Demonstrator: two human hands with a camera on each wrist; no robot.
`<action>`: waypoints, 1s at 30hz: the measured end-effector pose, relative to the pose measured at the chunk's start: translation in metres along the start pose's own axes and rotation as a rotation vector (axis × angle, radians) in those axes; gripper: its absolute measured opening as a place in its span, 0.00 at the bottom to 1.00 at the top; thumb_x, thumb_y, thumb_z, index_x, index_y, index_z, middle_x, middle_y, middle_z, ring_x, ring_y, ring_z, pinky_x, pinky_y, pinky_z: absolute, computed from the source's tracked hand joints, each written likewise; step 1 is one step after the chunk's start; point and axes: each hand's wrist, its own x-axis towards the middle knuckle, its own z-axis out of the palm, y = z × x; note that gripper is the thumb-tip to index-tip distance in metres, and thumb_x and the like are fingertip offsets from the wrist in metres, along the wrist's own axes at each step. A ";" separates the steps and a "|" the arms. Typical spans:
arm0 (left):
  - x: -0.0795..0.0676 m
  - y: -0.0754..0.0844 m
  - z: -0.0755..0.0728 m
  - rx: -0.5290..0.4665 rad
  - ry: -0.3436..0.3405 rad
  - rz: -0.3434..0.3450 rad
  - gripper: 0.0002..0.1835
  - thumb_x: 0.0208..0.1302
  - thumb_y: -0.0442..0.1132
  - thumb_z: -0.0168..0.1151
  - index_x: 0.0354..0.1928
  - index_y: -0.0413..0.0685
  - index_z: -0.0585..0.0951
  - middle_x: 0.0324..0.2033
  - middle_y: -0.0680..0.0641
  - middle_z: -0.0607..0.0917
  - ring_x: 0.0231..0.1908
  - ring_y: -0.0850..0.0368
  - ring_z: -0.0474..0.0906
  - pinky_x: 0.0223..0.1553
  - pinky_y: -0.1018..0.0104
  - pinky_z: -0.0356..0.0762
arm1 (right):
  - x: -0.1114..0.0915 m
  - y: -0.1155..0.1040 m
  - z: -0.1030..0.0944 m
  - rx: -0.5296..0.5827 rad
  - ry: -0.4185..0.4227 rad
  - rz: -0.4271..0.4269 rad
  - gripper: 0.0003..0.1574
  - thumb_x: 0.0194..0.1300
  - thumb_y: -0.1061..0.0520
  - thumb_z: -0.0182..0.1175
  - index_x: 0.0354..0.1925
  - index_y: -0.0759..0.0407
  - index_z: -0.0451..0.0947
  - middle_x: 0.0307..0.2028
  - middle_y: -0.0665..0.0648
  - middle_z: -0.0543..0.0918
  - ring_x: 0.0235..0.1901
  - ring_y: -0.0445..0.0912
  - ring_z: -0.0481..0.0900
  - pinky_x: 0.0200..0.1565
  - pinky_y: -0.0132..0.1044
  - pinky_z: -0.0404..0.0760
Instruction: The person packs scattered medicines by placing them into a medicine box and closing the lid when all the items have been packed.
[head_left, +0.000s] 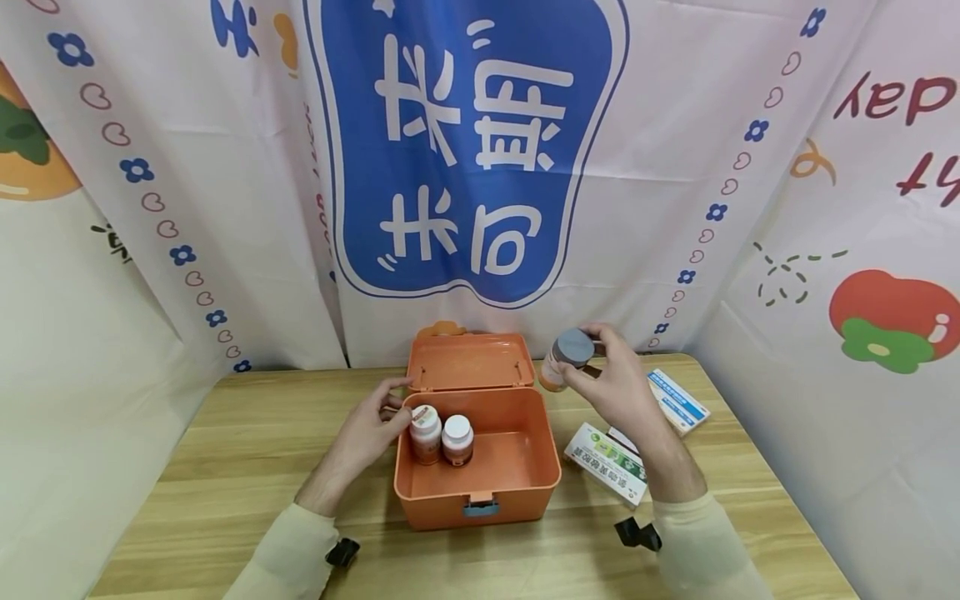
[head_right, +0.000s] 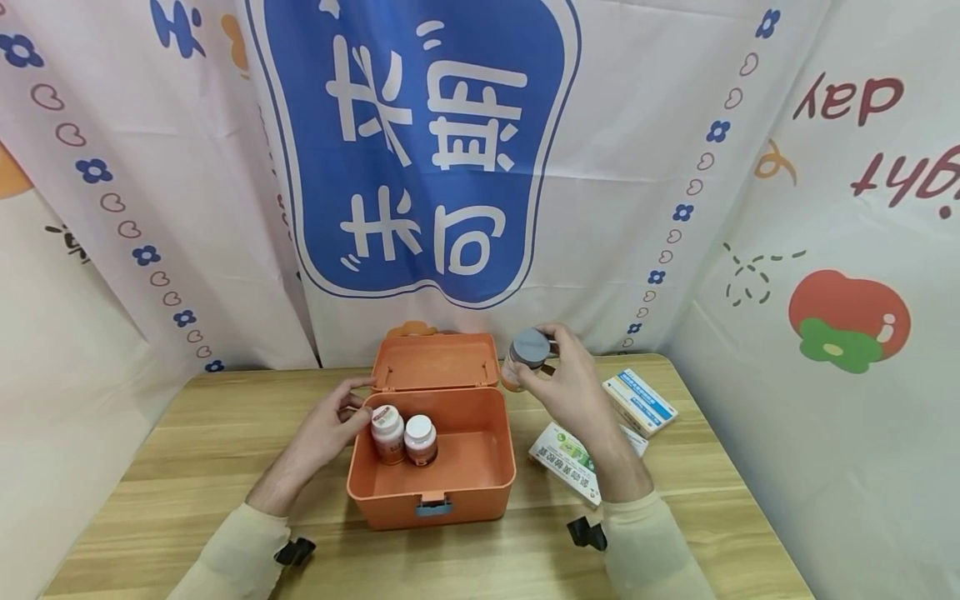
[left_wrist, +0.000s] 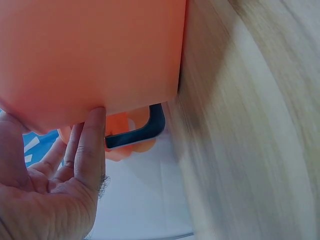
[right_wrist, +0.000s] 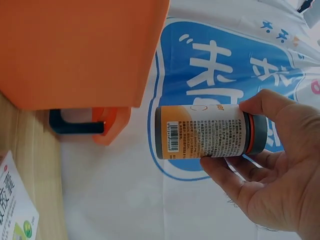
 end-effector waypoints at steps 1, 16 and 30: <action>0.000 0.000 0.000 0.001 0.000 0.001 0.29 0.75 0.40 0.60 0.75 0.55 0.71 0.51 0.37 0.85 0.49 0.50 0.88 0.42 0.68 0.84 | -0.001 -0.001 0.001 0.007 -0.005 -0.005 0.38 0.64 0.55 0.72 0.68 0.57 0.70 0.64 0.61 0.78 0.66 0.59 0.77 0.61 0.54 0.86; -0.001 0.001 0.000 0.002 0.002 -0.004 0.29 0.75 0.40 0.60 0.76 0.55 0.70 0.52 0.37 0.85 0.49 0.48 0.88 0.42 0.67 0.85 | -0.011 -0.014 0.021 0.026 -0.103 -0.038 0.35 0.64 0.50 0.74 0.66 0.51 0.72 0.61 0.53 0.79 0.66 0.54 0.77 0.60 0.51 0.87; 0.000 0.000 0.000 -0.004 0.003 -0.005 0.29 0.75 0.39 0.60 0.75 0.56 0.71 0.51 0.37 0.85 0.49 0.49 0.88 0.42 0.68 0.85 | -0.014 -0.018 0.038 0.027 -0.153 -0.076 0.36 0.63 0.55 0.75 0.65 0.56 0.72 0.59 0.56 0.79 0.59 0.52 0.81 0.60 0.49 0.87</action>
